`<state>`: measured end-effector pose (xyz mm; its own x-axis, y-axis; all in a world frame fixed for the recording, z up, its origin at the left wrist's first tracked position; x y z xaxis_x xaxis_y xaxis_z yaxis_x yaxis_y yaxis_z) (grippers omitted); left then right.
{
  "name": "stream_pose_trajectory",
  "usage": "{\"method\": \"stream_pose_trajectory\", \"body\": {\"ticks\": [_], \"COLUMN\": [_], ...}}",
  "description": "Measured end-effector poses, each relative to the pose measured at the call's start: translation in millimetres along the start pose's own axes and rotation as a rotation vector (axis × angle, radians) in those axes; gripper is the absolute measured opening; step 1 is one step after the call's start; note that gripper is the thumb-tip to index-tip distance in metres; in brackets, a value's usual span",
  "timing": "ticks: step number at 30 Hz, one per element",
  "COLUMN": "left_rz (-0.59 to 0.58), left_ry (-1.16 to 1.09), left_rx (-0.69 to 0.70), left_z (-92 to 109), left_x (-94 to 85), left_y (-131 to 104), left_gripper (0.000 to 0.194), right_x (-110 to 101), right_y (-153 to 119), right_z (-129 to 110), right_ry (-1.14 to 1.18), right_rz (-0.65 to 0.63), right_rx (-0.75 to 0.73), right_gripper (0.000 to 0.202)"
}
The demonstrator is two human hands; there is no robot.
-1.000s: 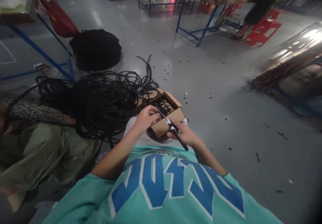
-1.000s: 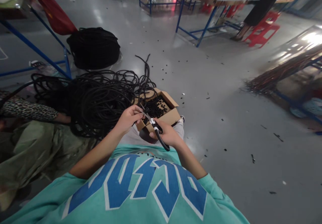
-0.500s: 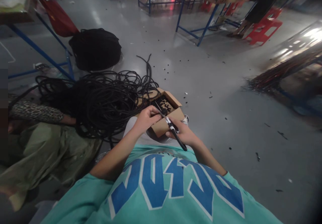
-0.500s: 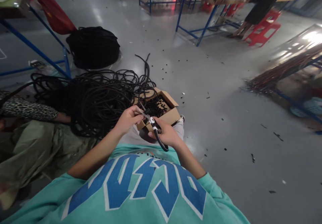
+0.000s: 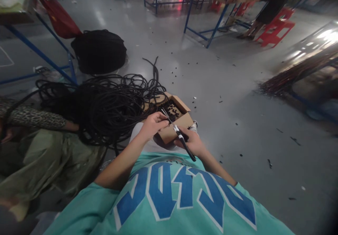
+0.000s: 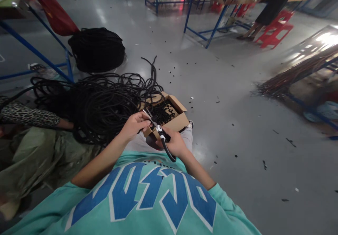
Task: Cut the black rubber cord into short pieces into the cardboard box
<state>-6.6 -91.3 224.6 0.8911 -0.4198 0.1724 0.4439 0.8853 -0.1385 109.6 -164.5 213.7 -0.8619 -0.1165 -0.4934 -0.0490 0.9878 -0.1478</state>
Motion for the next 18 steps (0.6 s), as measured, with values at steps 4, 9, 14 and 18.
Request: {"method": "stream_pose_trajectory", "body": {"ticks": [4,9,14,18], "left_rz": [0.002,-0.015,-0.011,-0.003], "left_ry": [-0.007,0.102,0.197,0.263], "left_rx": [-0.020,0.079,0.125,0.115], "left_z": [-4,4,11,13], "left_x": [-1.9,-2.9,-2.2,-3.1], "left_y": [2,3,2,1], "left_gripper": [0.026,0.024,0.021,0.018], "right_x": [-1,1,1,3], "right_y": [1,3,4,6], "right_z": [4,8,8,12], "right_ry": [0.028,0.072,0.088,0.095], "right_rz": [0.045,0.060,0.066,0.035], "right_rx": [0.027,0.028,0.003,0.038], "right_gripper": [0.051,0.052,0.048,0.044]}}
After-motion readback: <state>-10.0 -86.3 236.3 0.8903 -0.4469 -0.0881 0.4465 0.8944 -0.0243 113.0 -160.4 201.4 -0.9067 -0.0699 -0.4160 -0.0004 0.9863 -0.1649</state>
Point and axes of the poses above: each hand's wrist, its own y-axis towards the middle knuckle, its own x-axis out of the palm, z = x × y, the point moved 9 cm from there along y, towards the middle knuckle, and after that the axes turned 4 degrees about x, right-handed, at the moved point
